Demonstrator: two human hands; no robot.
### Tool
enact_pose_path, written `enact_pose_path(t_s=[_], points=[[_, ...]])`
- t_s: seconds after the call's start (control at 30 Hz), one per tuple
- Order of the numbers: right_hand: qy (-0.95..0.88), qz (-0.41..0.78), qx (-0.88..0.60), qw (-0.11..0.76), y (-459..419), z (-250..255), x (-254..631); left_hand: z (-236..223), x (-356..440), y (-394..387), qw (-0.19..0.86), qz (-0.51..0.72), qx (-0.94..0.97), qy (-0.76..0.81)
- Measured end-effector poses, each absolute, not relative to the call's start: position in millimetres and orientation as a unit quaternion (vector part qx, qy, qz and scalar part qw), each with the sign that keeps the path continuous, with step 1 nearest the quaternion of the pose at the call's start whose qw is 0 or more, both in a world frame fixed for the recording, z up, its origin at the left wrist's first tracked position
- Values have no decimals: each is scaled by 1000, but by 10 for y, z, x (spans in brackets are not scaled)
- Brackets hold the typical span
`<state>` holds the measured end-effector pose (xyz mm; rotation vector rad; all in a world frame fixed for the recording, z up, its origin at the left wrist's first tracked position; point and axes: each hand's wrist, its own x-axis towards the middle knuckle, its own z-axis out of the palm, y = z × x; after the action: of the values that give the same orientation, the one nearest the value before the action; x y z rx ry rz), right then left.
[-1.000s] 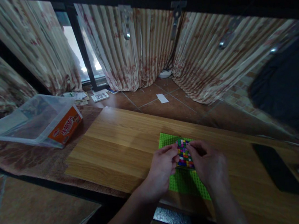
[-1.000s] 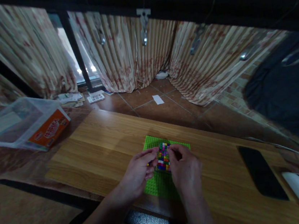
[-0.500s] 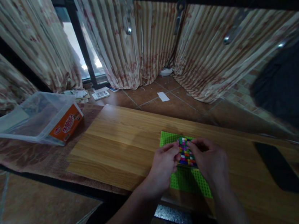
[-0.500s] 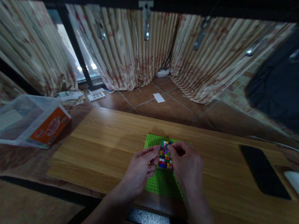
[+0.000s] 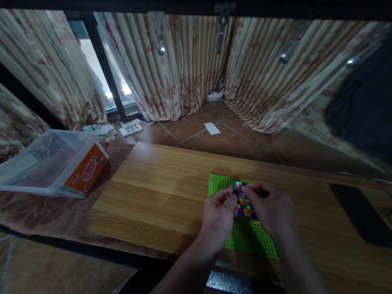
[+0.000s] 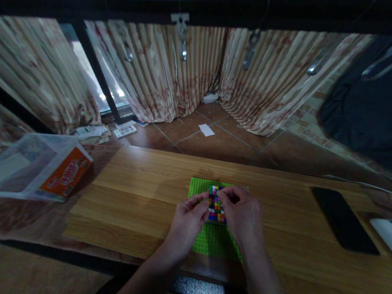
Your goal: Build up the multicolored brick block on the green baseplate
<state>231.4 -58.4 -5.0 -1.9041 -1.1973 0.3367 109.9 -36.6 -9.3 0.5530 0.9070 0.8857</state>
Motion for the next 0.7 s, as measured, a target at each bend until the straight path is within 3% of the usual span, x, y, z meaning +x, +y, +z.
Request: enact_pose_path(t_s=[0.17, 0.3, 0.7], points=[[-392, 153, -751, 508, -625, -32, 2331, 72, 957, -363, 808, 400, 154, 404], [-423, 127, -717, 540, -679, 18, 2241, 158, 878, -283, 826, 440, 42, 351], [-654, 168, -582, 453, -725, 91, 1972, 241, 818, -268, 842, 472, 44, 256]])
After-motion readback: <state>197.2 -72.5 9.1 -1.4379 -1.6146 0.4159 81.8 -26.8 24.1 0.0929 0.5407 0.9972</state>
